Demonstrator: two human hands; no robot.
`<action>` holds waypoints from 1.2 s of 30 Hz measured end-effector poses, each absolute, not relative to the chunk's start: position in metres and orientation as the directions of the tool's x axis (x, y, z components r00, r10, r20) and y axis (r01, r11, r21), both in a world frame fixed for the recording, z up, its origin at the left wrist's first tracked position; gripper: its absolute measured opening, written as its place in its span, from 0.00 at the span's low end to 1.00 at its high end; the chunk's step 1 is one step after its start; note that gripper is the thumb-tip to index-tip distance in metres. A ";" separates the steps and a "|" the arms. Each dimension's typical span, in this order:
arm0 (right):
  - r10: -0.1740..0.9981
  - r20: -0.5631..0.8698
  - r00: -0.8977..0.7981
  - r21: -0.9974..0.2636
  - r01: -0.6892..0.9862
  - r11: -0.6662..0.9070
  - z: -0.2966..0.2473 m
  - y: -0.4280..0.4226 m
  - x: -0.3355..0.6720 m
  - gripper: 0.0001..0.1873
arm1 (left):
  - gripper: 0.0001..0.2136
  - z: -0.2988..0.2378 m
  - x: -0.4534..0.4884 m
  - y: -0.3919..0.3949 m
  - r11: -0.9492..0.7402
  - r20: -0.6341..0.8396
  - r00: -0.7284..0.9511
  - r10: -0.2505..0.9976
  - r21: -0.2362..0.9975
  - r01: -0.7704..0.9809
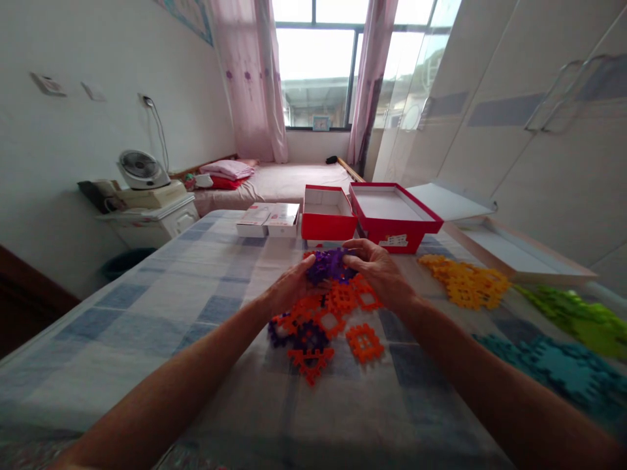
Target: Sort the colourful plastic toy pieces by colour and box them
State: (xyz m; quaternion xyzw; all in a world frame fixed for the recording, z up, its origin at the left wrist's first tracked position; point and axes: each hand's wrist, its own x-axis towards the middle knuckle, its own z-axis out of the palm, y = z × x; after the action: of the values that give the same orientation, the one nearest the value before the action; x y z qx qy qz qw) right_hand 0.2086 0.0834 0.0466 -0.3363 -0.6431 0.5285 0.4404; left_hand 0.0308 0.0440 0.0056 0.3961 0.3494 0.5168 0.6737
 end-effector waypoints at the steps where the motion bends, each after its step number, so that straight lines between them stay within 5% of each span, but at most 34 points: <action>1: 0.901 0.227 -0.369 -0.973 -0.048 0.225 0.044 0.085 0.200 0.17 | 0.17 0.004 0.034 0.043 0.134 -0.038 0.233 0.972 0.902 -0.411; 6: 0.901 0.303 -0.310 -0.946 0.019 0.324 0.029 0.089 0.179 0.13 | 0.17 -0.005 0.040 0.042 0.029 0.011 0.139 0.990 0.959 -0.282; 11: 0.857 0.453 -0.245 -0.792 0.330 0.514 0.025 0.082 0.195 0.14 | 0.18 -0.002 0.027 0.046 -0.097 0.091 -0.038 0.995 0.975 -0.200; 15: 0.652 0.489 -0.579 -0.490 0.436 0.755 0.020 0.068 0.209 0.11 | 0.17 0.001 0.006 0.053 -0.201 0.239 -0.208 0.948 0.961 0.189; 18: 0.532 0.412 -0.740 -0.333 0.421 0.844 0.012 0.060 0.215 0.12 | 0.15 -0.005 -0.007 0.058 -0.198 0.361 -0.231 0.903 0.829 0.524; 25: 0.655 0.270 -0.706 -0.362 0.556 0.748 0.003 0.074 0.249 0.12 | 0.18 -0.016 -0.012 0.059 -0.146 0.420 -0.210 0.883 0.670 0.728; 31: 0.831 0.166 -0.530 -0.354 0.755 0.552 0.008 0.100 0.279 0.19 | 0.28 -0.019 -0.018 0.062 -0.122 0.383 -0.311 0.870 0.777 0.618; 36: 0.915 0.276 -0.292 -0.275 0.888 0.367 0.004 0.117 0.293 0.17 | 0.31 -0.022 -0.024 0.067 -0.049 0.304 -0.374 0.876 0.828 0.558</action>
State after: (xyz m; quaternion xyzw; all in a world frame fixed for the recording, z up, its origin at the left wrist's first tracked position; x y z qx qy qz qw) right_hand 0.2927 0.1167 0.0045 -0.5615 -0.8032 0.0343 0.1961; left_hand -0.0239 0.0666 -0.0220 0.5351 0.6699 0.4883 0.1629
